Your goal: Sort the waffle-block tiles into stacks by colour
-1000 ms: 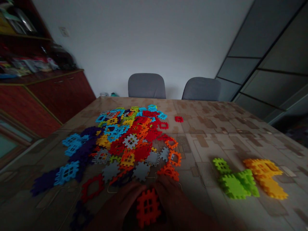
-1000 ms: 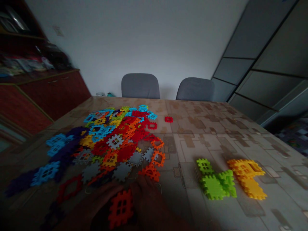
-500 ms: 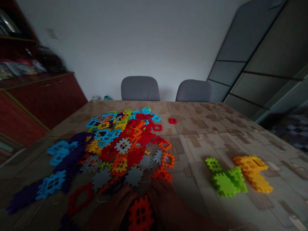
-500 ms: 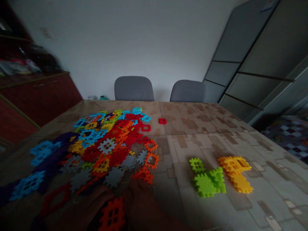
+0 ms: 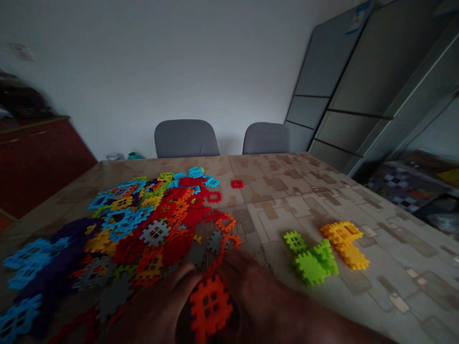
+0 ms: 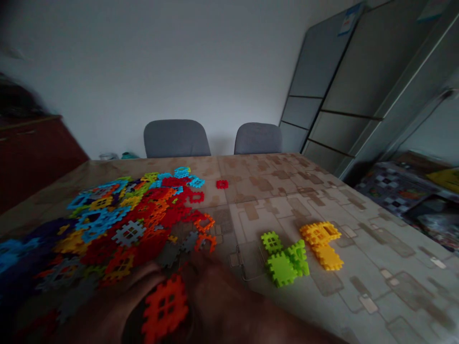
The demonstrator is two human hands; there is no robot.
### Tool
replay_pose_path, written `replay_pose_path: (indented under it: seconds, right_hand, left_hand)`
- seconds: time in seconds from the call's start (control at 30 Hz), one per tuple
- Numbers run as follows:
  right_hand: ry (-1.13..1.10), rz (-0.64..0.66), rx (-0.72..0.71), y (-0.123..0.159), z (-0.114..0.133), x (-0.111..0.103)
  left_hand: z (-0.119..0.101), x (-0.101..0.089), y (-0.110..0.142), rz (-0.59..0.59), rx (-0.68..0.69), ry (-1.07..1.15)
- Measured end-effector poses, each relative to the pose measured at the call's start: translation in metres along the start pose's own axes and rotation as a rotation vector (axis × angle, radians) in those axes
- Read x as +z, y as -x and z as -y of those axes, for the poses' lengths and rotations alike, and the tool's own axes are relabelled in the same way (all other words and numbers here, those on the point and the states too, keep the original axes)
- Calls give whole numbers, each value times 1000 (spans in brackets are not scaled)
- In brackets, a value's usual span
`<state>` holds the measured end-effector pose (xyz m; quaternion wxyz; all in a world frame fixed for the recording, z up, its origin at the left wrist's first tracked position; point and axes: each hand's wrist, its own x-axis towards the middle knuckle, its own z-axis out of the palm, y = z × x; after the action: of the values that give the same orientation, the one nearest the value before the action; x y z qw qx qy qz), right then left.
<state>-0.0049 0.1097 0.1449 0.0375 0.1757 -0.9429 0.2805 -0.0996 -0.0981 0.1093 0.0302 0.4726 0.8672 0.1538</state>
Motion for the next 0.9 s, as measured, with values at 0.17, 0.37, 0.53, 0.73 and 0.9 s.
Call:
replay_pose_path:
  seconds: [0.17,0.37,0.53,0.73,0.9]
  right_hand:
    - [78,-29,94,10,-38,-70]
    - [179,-12,317,35,-105,-137]
    - [192,27,484,67,-160,-173]
    - [207,126,624,93,-209,-182]
    - [210,179,648,105,-231,-178]
  left_hand:
    - [-46,-33,-89,7,148,19]
    - [-93,-32,-200,12,297,5]
    - [-135,7,-267,65,341,-4]
    - [-171,64,-312,138,323,19]
    - [-186,94,-326,181,304,41]
